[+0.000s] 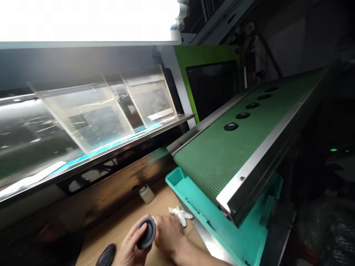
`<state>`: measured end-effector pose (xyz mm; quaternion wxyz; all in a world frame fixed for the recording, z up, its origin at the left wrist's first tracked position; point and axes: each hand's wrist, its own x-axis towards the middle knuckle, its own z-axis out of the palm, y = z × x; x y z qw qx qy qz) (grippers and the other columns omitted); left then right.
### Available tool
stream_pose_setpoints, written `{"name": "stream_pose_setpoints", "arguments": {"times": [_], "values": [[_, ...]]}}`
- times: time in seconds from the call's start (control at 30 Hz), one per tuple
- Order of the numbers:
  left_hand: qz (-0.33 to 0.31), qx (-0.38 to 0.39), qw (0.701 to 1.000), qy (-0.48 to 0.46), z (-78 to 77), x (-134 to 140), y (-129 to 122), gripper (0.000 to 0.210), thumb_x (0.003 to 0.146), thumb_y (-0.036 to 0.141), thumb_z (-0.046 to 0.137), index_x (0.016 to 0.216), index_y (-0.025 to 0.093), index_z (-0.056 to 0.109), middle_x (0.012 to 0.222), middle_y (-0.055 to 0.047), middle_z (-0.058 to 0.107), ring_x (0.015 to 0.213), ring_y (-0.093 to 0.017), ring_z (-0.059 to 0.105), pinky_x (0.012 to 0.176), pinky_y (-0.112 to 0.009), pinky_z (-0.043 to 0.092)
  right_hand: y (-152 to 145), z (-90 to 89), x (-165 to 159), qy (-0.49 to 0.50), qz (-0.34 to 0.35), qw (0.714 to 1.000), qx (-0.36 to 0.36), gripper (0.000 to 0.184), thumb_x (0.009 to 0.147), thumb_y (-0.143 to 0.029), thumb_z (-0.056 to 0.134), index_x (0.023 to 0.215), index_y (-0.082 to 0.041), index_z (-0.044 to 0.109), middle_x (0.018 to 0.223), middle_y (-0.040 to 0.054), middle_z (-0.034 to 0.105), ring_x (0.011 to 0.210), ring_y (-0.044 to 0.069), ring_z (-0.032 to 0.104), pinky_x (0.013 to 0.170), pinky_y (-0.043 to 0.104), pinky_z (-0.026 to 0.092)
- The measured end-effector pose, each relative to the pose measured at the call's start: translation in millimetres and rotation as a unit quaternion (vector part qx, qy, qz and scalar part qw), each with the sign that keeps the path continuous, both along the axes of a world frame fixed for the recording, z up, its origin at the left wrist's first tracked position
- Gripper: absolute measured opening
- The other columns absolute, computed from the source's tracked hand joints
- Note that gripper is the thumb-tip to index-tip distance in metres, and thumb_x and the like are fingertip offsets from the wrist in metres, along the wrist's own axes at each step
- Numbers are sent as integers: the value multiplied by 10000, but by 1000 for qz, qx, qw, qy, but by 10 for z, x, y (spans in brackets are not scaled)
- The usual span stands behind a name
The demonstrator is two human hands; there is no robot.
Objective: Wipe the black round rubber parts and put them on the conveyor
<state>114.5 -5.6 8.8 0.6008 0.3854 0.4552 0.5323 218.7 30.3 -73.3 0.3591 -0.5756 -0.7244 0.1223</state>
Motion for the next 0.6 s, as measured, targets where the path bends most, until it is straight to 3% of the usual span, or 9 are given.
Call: {"name": "stream_pose_setpoints", "arguments": {"times": [0.1, 0.2, 0.33, 0.43, 0.5, 0.6], "values": [[66, -58, 994, -63, -494, -442, -151, 232, 760, 69, 674, 945, 209, 686, 981, 6, 715, 866, -115, 669, 711, -173, 541, 13, -37, -10, -1, -59, 998, -12, 253, 917, -354, 438, 945, -208, 643, 808, 88, 693, 775, 283, 664, 736, 376, 489], [83, -58, 990, -97, -771, -558, -155, 151, 796, 46, 614, 879, 156, 675, 914, -45, 714, 844, -158, 688, 748, -260, 574, -49, -54, -50, 96, -69, 993, 4, 321, 966, -386, 385, 1139, -228, 604, 986, 79, 698, 950, 242, 645, 831, 317, 468], [41, -43, 978, -198, -863, -682, -120, 120, 872, 157, 557, 934, 111, 649, 963, -121, 707, 946, -229, 680, 852, -389, 564, -285, -68, -284, 171, 23, 985, 21, 413, 972, -423, 388, 1315, -219, 494, 1145, 63, 658, 1023, 191, 621, 859, 250, 464], [-31, -40, 951, -305, -862, -770, -154, 377, 920, 400, 488, 1083, 87, 622, 1102, -169, 673, 1053, -271, 638, 942, -445, 513, -466, -75, -476, 61, 105, 993, 9, 415, 949, -440, 444, 1329, -287, 512, 1074, 40, 688, 916, 205, 659, 808, 264, 484], [-59, -43, 937, -341, -879, -780, -178, 438, 934, 429, 440, 1151, 82, 595, 1168, -180, 647, 1119, -284, 604, 992, -465, 473, -507, -61, -555, -36, 80, 996, 10, 429, 952, -458, 438, 1353, -322, 507, 1039, 56, 699, 873, 233, 669, 778, 296, 489], [-39, -52, 938, -341, -935, -752, -171, 354, 947, 318, 420, 1159, 90, 588, 1200, -162, 638, 1163, -263, 578, 1032, -448, 439, -480, -26, -613, -111, -23, 993, -15, 446, 976, -484, 376, 1373, -322, 497, 933, 88, 715, 826, 257, 676, 721, 315, 486]]}}
